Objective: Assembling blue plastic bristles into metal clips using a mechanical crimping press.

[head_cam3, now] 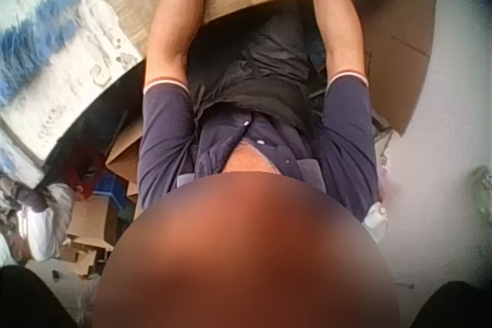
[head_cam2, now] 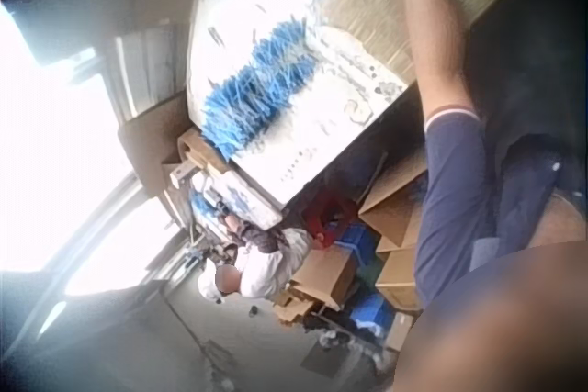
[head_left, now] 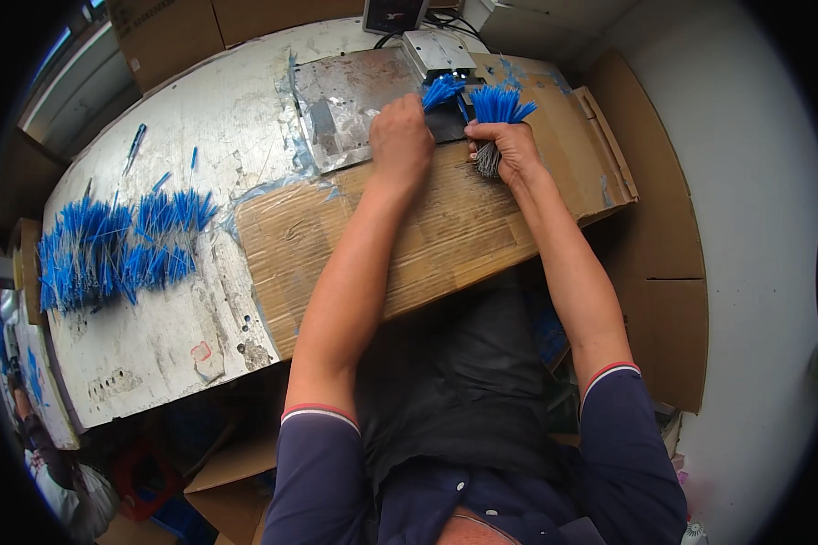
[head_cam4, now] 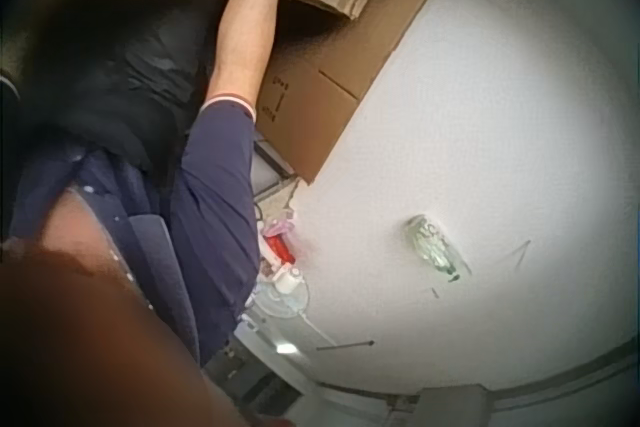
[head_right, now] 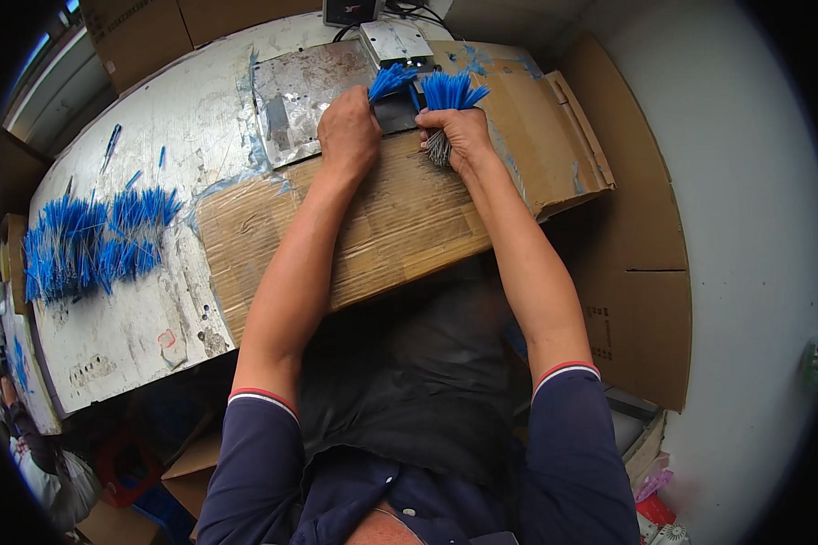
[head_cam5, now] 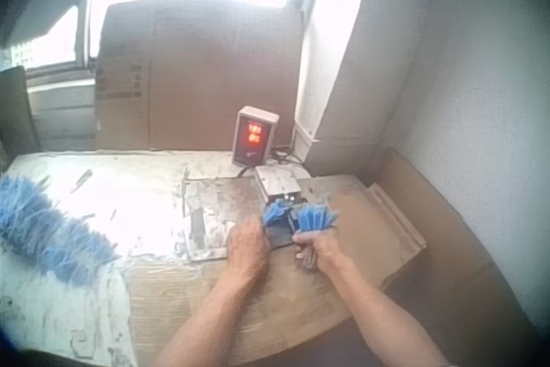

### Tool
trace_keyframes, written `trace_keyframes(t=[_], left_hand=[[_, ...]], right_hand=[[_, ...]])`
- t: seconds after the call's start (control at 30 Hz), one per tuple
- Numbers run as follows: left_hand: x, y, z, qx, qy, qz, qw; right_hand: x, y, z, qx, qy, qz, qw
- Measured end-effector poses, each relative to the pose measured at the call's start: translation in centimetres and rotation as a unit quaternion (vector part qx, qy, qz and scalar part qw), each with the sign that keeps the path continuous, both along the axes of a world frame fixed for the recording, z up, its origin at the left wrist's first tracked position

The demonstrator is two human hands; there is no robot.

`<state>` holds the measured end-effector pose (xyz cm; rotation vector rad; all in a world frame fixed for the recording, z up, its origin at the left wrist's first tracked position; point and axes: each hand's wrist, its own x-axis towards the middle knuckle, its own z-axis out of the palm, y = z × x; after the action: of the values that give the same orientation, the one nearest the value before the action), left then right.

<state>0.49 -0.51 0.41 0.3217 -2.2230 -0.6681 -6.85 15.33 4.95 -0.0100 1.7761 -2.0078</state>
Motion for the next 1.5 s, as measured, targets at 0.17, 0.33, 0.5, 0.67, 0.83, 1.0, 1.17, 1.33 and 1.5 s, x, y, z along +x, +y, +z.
trace_keyframes(t=[0.17, 0.33, 0.5, 0.67, 0.83, 1.0, 1.17, 1.33, 1.5], left_hand=[[0.0, 0.1, 0.0, -0.038, -0.009, 0.009, 0.999], [0.0, 0.2, 0.0, -0.066, -0.023, 0.037, 0.997], [0.0, -0.3, 0.1, 0.006, -0.011, 0.123, 0.992], [0.0, -0.5, 0.4, 0.018, 0.034, 0.128, 0.991], [-0.2, -0.4, 0.2, 0.0, 0.096, 0.088, 0.991], [0.0, -0.3, 0.1, 0.026, 0.027, 0.015, 0.999], [0.1, -0.4, 0.0, 0.04, 0.023, -0.002, 0.999], [0.2, -0.3, 0.3, 0.038, 0.021, -0.001, 0.999], [0.2, -0.3, 0.3, 0.033, 0.021, -0.01, 0.999]], right_hand=[[0.2, -0.6, -0.1, 0.04, 0.02, -0.014, 0.999], [0.2, -1.5, -0.4, 0.046, 0.03, -0.057, 0.997], [0.0, -1.9, -0.7, 0.043, 0.05, -0.073, 0.995], [-0.3, -2.3, -0.7, 0.048, 0.05, -0.085, 0.994], [-0.3, -2.1, -0.3, 0.07, 0.033, -0.059, 0.995], [0.1, -1.0, 0.0, -0.039, 0.008, -0.049, 0.998], [0.6, -0.6, 0.0, -0.063, 0.017, -0.042, 0.997], [-0.3, -0.2, -0.2, 0.001, -0.02, -0.012, 1.0], [-0.3, 0.0, -0.4, 0.013, -0.008, -0.003, 1.0]])
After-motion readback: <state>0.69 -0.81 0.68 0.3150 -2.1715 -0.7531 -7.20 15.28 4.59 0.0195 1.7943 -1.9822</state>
